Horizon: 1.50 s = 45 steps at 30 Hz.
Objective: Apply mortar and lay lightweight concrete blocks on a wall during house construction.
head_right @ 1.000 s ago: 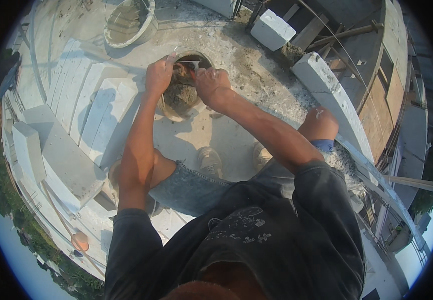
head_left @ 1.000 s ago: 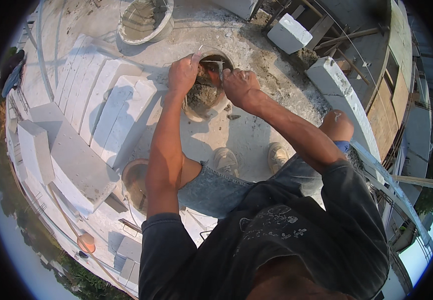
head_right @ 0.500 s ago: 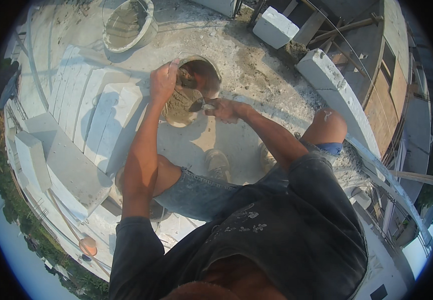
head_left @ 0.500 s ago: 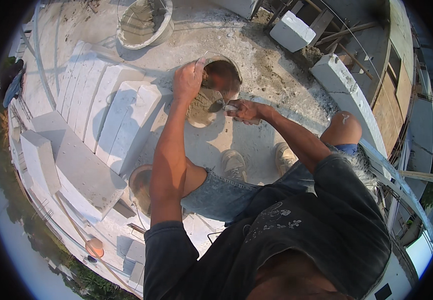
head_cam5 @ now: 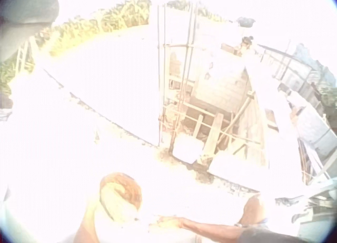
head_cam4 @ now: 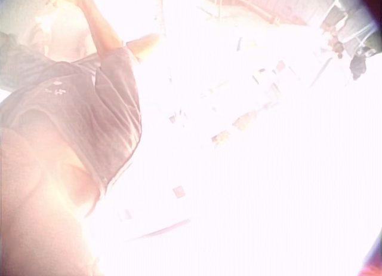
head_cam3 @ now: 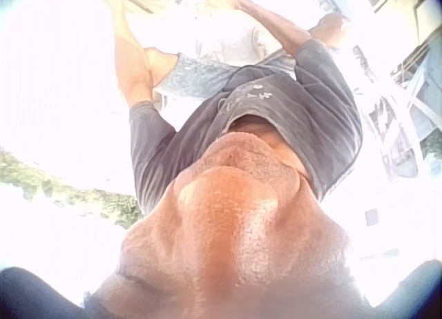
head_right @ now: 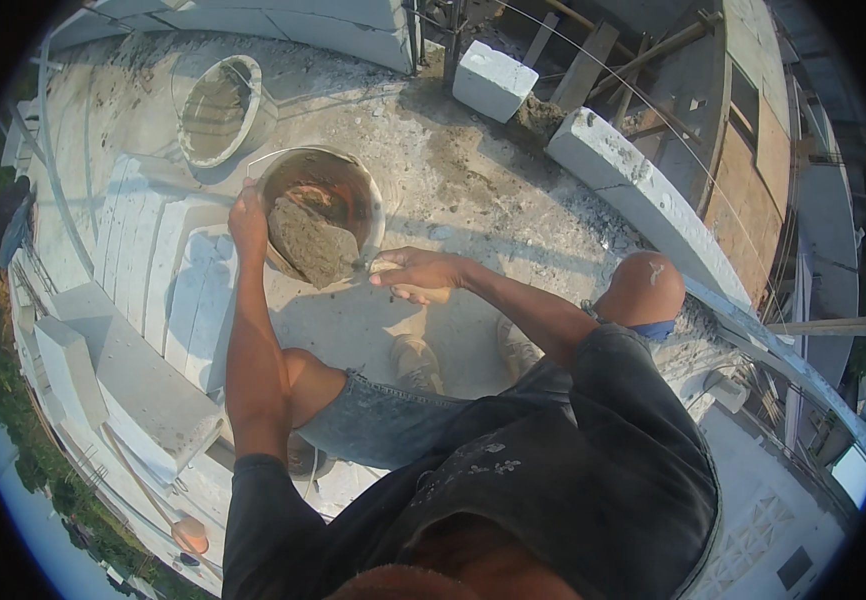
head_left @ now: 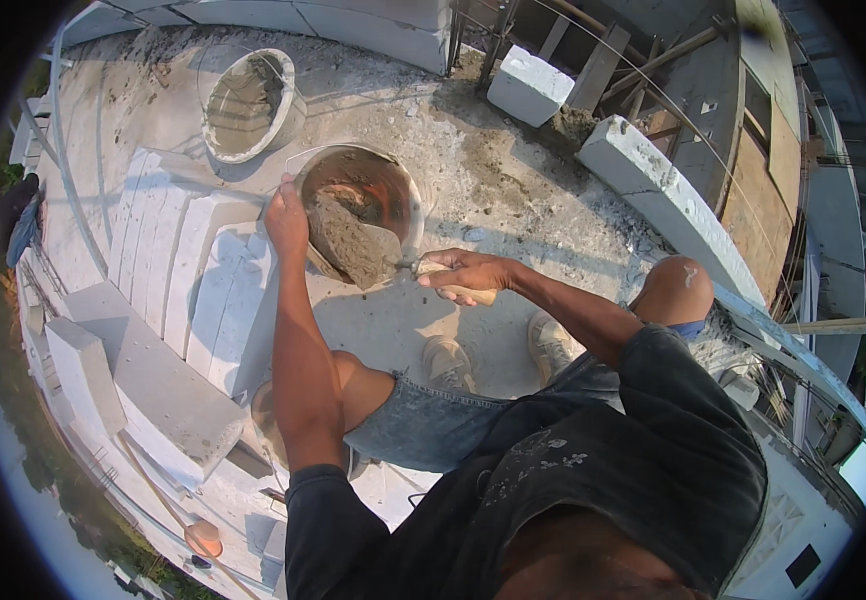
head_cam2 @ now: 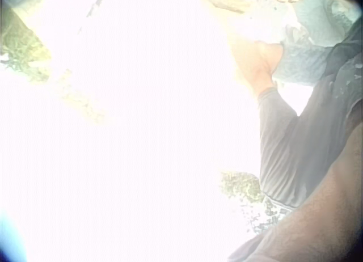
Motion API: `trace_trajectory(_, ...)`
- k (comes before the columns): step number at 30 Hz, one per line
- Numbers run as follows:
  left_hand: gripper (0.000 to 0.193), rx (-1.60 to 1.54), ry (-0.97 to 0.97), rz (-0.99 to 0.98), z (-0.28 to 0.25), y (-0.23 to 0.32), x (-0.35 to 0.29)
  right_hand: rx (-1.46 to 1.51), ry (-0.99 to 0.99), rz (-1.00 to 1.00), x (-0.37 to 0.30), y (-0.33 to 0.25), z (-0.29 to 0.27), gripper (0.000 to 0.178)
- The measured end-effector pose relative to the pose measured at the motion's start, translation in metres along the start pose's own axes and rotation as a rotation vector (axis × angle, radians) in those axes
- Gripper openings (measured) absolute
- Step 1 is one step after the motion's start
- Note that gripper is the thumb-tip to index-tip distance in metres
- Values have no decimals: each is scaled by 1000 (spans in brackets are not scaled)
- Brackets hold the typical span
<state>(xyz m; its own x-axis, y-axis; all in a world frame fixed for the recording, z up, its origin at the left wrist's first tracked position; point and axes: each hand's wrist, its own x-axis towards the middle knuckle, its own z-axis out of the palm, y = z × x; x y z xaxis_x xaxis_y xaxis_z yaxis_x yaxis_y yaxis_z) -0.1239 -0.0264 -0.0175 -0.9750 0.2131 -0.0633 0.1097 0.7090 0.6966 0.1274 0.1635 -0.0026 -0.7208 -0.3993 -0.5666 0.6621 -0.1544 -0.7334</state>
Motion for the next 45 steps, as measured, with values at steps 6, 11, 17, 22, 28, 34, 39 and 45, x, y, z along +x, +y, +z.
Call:
trace_trajectory(6, 46, 239, 124, 153, -6, -14, 15, -31, -6, 52, -96, -46, -53, 34)
trace_trajectory(11, 40, 212, 419, 433, -22, 71, 12, -188, 192, 236, -211, -52, -116, 49)
trace_trajectory(17, 57, -1017, -32, -190, 81, 186, -47, -32, 501, 170, -292, -7, -174, 45)
trace_trajectory(22, 74, -1464, -340, -979, 220, 244, -114, -81, 559, 16, -323, 4, -210, 37)
trace_trajectory(28, 87, -1373, -348, -1182, 300, 301, -162, -327, 678, -17, -329, -10, -245, 40)
trace_trajectory(34, 90, -1326, -280, -1073, 335, 331, -116, -1085, 1024, 31, -298, -19, -251, 56)
trace_trajectory(39, 90, -1412, -337, -1115, 366, 332, -110, -1187, 1036, 198, -262, -4, -217, 43)
trace_trajectory(45, 92, -1416, -299, -1218, 374, 328, -101, -1068, 1181, 247, -277, 1, -197, 48)
